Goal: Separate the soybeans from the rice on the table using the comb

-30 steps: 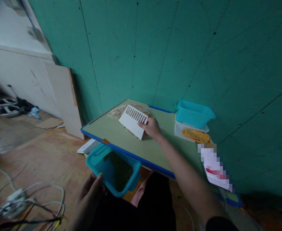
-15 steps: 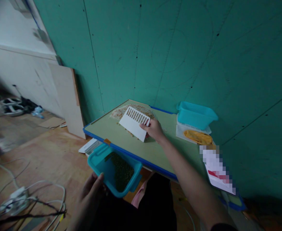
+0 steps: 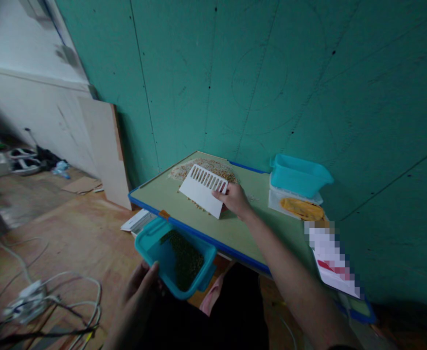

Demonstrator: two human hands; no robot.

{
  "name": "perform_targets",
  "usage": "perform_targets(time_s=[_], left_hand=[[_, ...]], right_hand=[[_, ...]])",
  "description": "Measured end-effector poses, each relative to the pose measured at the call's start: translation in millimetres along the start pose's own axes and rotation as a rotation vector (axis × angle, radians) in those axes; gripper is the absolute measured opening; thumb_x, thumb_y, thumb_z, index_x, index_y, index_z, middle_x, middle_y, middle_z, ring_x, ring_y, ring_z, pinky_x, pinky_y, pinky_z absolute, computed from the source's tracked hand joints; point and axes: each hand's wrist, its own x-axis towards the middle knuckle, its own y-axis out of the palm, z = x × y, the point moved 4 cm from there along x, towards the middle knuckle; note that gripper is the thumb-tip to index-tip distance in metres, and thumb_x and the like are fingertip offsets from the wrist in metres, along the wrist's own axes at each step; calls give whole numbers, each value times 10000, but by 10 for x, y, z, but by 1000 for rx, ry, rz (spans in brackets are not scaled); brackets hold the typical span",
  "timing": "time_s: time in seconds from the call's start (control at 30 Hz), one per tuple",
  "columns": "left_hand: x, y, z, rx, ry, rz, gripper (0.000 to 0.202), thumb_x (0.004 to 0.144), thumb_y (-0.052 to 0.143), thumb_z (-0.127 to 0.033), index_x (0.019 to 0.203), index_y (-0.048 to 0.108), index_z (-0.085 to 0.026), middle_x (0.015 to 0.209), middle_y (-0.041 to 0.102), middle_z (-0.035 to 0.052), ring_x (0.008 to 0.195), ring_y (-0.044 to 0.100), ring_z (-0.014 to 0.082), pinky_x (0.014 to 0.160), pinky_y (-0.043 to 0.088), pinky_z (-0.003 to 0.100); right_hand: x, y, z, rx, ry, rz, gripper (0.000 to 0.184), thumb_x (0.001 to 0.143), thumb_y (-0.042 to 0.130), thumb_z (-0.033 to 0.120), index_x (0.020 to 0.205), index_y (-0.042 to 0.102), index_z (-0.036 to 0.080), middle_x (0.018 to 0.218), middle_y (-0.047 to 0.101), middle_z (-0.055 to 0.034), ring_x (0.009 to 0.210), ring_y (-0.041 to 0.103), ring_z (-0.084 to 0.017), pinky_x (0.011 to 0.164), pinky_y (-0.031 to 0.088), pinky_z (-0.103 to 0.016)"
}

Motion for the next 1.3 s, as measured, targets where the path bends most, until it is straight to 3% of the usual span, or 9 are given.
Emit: perform_targets(time_s=[0.5,0.8,1.07,1.3], left_hand=[[10,-17,3,7,37,19,334,786,759,-474,741,610,-177,569,558,-34,497,506,105,481,402,207],[13,-18,13,-5,-6,-21,367,740,787,-500,737,603,-182,563,551,-37,495,489,106,472,400,212],[15,-59,80,2,26,-62,369,749,776,-500,707,593,-182,553,531,-40,490,469,97,459,369,194],[-61,-29,86,-51,-18,-94,365,760,777,-477,720,553,-191,543,518,-55,469,457,85,460,362,183]], right_hand=[[-47,55,53,37,-34,60,298,673,784,387,850,716,157,751,751,-68,709,711,-226,622,588,-343],[-79,37,40,21,32,61,311,661,788,377,856,705,150,798,758,-77,637,692,-203,511,560,-291],[-217,-131,68,-46,73,57,323,650,797,406,841,696,166,758,755,-51,637,706,-236,446,569,-306],[-543,-382,71,-102,96,25,392,658,794,473,882,704,164,791,765,-65,676,727,-258,476,595,-329]])
